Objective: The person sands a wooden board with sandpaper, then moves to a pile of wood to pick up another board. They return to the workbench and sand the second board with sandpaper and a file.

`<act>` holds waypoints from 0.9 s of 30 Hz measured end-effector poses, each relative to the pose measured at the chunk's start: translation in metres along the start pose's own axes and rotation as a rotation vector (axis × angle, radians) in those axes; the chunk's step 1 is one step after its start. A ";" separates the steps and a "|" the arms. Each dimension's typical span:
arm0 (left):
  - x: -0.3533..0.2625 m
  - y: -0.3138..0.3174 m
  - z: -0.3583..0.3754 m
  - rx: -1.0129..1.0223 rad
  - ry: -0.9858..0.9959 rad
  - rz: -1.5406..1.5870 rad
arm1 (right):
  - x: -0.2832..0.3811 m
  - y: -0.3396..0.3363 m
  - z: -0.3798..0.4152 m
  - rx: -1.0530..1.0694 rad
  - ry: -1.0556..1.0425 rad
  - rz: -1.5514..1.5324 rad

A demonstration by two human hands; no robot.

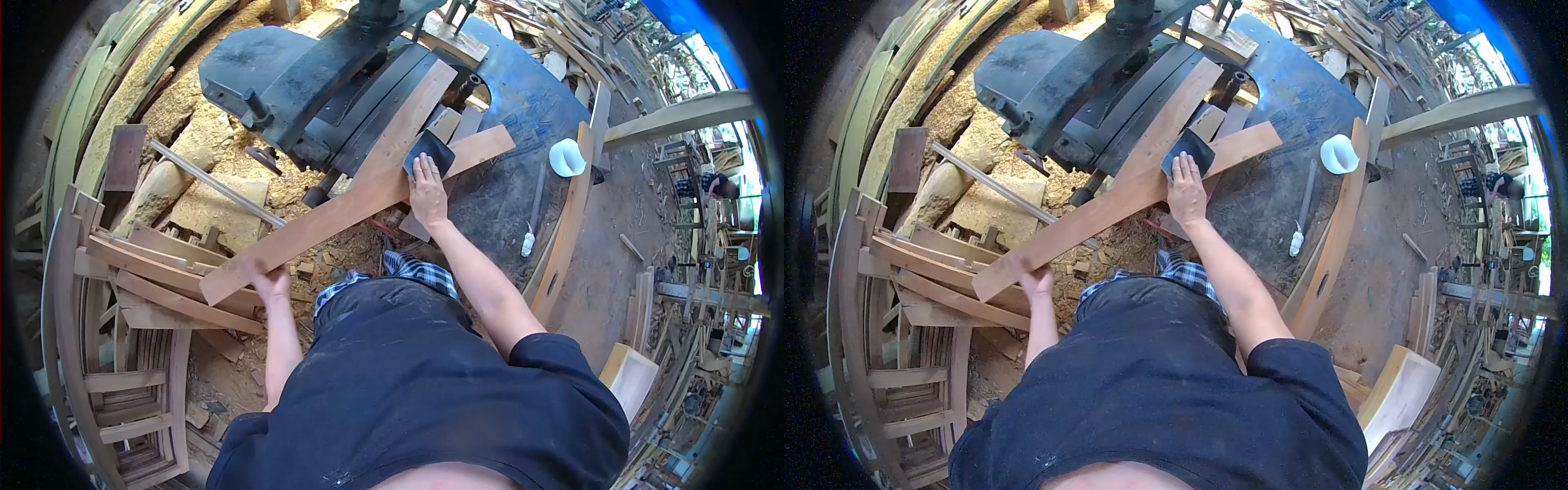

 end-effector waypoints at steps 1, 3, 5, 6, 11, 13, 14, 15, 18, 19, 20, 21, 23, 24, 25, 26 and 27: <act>0.025 0.005 0.003 -0.022 -0.087 -0.066 | 0.005 0.000 0.000 -0.003 0.006 -0.003; 0.064 0.013 0.003 -0.045 -0.178 -0.137 | 0.014 -0.003 0.001 -0.024 -0.003 0.060; 0.091 0.020 -0.003 -0.067 -0.259 -0.090 | 0.023 -0.002 0.007 -0.014 -0.091 -0.063; 0.090 0.016 -0.016 -0.122 -0.261 -0.023 | 0.031 -0.006 0.014 0.025 -0.163 -0.114; 0.085 0.026 -0.005 -0.092 -0.208 -0.117 | -0.033 -0.032 0.012 0.096 -0.395 -0.085; 0.082 0.027 -0.001 -0.001 -0.190 -0.185 | -0.104 -0.039 0.001 0.046 -0.151 0.075; 0.081 0.027 0.000 -0.024 -0.171 -0.190 | -0.144 -0.040 -0.002 0.018 -0.021 0.073; 0.081 0.026 -0.001 -0.030 -0.156 -0.182 | -0.176 -0.036 -0.006 -0.025 0.105 0.033; 0.079 0.023 -0.001 -0.038 -0.120 -0.192 | -0.184 -0.021 -0.017 -0.113 0.207 0.117; 0.084 0.028 0.002 -0.062 -0.129 -0.171 | -0.125 -0.020 -0.014 -0.144 0.063 0.075; 0.086 0.030 0.005 -0.088 -0.141 -0.149 | -0.082 -0.024 -0.012 -0.093 -0.018 -0.020; 0.087 0.031 0.007 -0.095 -0.143 -0.146 | -0.044 -0.026 -0.003 -0.028 -0.142 -0.092; 0.084 0.030 0.012 -0.055 -0.157 -0.135 | -0.001 -0.023 0.022 0.082 -0.371 -0.313; 0.085 0.028 0.008 -0.057 -0.143 -0.148 | -0.007 -0.031 0.020 0.128 -0.393 -0.358; 0.086 0.031 0.006 -0.058 -0.137 -0.143 | -0.021 -0.041 0.017 0.174 -0.422 -0.404; 0.086 0.030 0.007 -0.066 -0.112 -0.155 | -0.050 -0.041 0.011 0.111 -0.367 -0.271; 0.085 0.026 0.011 -0.079 -0.087 -0.167 | -0.089 -0.037 0.002 0.053 -0.313 -0.141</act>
Point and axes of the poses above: each hand's wrist, its own z-axis away from the middle knuckle, its own y-axis out of the palm, x = y × z, the point moved 1 cm from there along -z, towards the middle knuckle, and after that the axes turned 8 degrees about -y, right-handed, at the moved point
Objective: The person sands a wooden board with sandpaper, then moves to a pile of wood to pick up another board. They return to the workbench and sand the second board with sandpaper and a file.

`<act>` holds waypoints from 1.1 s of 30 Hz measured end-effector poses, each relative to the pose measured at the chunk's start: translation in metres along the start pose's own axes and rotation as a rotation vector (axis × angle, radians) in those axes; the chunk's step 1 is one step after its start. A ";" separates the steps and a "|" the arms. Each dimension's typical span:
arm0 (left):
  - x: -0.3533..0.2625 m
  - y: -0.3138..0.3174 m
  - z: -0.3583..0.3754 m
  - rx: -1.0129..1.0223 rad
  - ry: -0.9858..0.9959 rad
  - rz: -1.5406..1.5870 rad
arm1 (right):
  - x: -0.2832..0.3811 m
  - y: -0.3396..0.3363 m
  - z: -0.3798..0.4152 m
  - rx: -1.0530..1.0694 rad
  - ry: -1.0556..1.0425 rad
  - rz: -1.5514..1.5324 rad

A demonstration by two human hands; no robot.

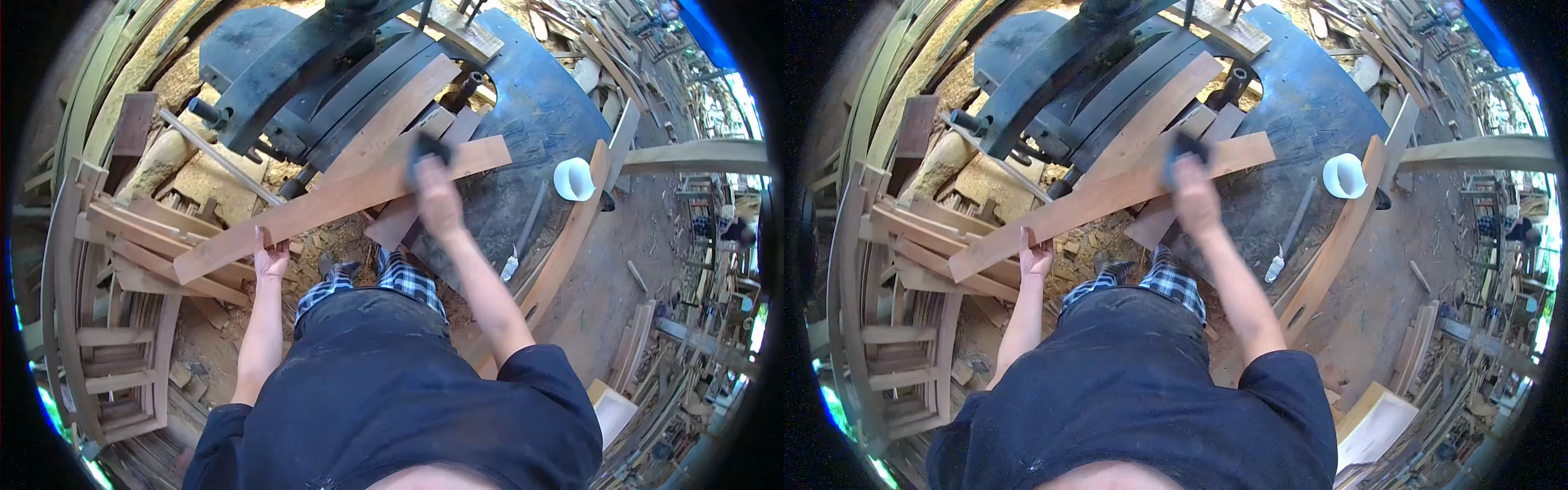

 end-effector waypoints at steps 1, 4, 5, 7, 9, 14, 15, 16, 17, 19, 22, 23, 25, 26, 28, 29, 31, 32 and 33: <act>0.002 -0.001 0.002 -0.010 0.009 0.012 | -0.041 -0.001 0.004 -0.053 0.154 0.099; -0.005 0.004 0.010 -0.057 0.039 0.093 | -0.126 -0.013 0.011 -0.087 0.511 0.152; -0.014 0.007 0.015 -0.032 0.126 0.146 | -0.141 -0.008 0.016 -0.083 0.539 0.116; -0.036 0.011 0.027 -0.049 0.231 0.148 | -0.143 0.002 0.020 -0.088 0.545 0.122; -0.067 -0.002 0.021 -0.067 0.215 0.185 | -0.147 0.005 0.019 -0.092 0.572 0.110; -0.071 0.025 0.033 -0.119 0.379 0.351 | -0.145 -0.025 0.010 -0.133 0.715 -0.081; -0.060 0.048 0.054 -0.147 0.358 0.404 | -0.130 -0.047 0.005 -0.165 0.850 -0.208; -0.068 0.024 0.028 -0.149 0.346 0.405 | -0.119 -0.063 0.004 -0.196 0.982 -0.337; -0.085 -0.016 -0.016 0.434 0.305 0.307 | -0.113 -0.071 0.009 -0.197 1.005 -0.316; -0.077 -0.006 -0.014 0.889 0.133 0.398 | -0.103 -0.069 0.023 -0.259 0.858 -0.199; -0.072 0.006 -0.031 0.921 0.145 0.387 | -0.092 -0.062 0.036 -0.166 0.654 -0.120; -0.072 0.009 -0.032 0.926 0.127 0.380 | -0.088 -0.059 0.039 -0.161 0.638 -0.078; -0.071 0.000 -0.038 0.656 0.057 0.440 | -0.085 -0.056 0.040 -0.180 0.622 -0.053; -0.071 -0.003 -0.037 0.659 0.042 0.432 | -0.079 -0.051 0.037 -0.206 0.646 -0.029; -0.070 0.000 -0.024 0.392 -0.125 0.563 | -0.044 -0.040 0.020 -0.240 0.575 0.044; -0.082 -0.029 -0.067 0.399 -0.138 0.554 | -0.012 -0.041 0.006 -0.216 0.418 0.096; -0.120 -0.100 -0.145 0.386 -0.868 1.306 | 0.056 -0.038 -0.015 -0.137 0.209 0.041; -0.127 -0.123 -0.182 0.329 -1.248 1.671 | 0.086 -0.035 -0.020 -0.110 0.123 -0.053; -0.130 -0.129 -0.189 0.316 -1.265 1.664 | 0.111 -0.022 -0.021 -0.098 0.048 -0.108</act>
Point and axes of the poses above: each hand's wrist, its own z-axis away from the middle knuckle, its own y-axis out of the palm, x = y × z, the point moved 1 cm from there along -z, towards the middle knuckle, and after that the axes turned 8 degrees about -y, right-handed, at the moved point
